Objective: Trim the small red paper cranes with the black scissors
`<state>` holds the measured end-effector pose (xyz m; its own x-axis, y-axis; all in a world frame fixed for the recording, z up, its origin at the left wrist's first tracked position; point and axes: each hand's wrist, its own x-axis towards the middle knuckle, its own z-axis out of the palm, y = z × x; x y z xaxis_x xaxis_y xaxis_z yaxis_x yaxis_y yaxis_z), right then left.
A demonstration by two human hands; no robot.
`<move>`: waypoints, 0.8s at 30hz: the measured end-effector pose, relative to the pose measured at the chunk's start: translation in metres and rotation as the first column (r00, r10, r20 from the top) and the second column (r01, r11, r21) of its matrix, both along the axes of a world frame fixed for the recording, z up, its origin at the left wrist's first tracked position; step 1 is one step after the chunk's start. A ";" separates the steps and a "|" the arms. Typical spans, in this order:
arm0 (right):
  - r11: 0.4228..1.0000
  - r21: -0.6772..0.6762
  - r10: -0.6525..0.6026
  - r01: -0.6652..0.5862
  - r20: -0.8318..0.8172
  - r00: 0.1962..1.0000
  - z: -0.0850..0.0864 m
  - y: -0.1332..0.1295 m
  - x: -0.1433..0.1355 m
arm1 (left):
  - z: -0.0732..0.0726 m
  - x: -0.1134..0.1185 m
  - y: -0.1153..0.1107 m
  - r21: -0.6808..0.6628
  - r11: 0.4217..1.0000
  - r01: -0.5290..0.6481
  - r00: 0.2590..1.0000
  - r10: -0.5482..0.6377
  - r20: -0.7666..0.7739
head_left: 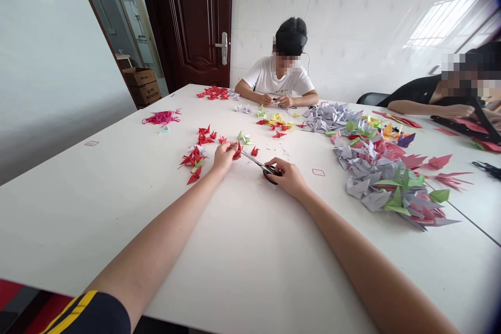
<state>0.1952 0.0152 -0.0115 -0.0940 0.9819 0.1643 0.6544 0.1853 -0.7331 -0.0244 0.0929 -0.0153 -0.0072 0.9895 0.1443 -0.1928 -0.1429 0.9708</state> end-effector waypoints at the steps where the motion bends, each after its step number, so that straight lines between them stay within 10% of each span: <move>1: 1.000 0.002 0.001 -0.001 0.000 1.000 0.000 0.000 0.000 | 0.000 0.000 0.000 -0.001 1.000 0.000 1.000 0.000 0.001; 24: 1.000 -0.005 -0.001 0.001 0.003 1.000 0.002 -0.001 0.000 | 0.000 0.000 0.000 -0.010 1.000 0.005 1.000 -0.005 -0.021</move>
<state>0.1947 0.0141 -0.0095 -0.0932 0.9828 0.1593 0.6569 0.1809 -0.7320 -0.0246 0.0929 -0.0156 0.0006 0.9909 0.1347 -0.1726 -0.1326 0.9760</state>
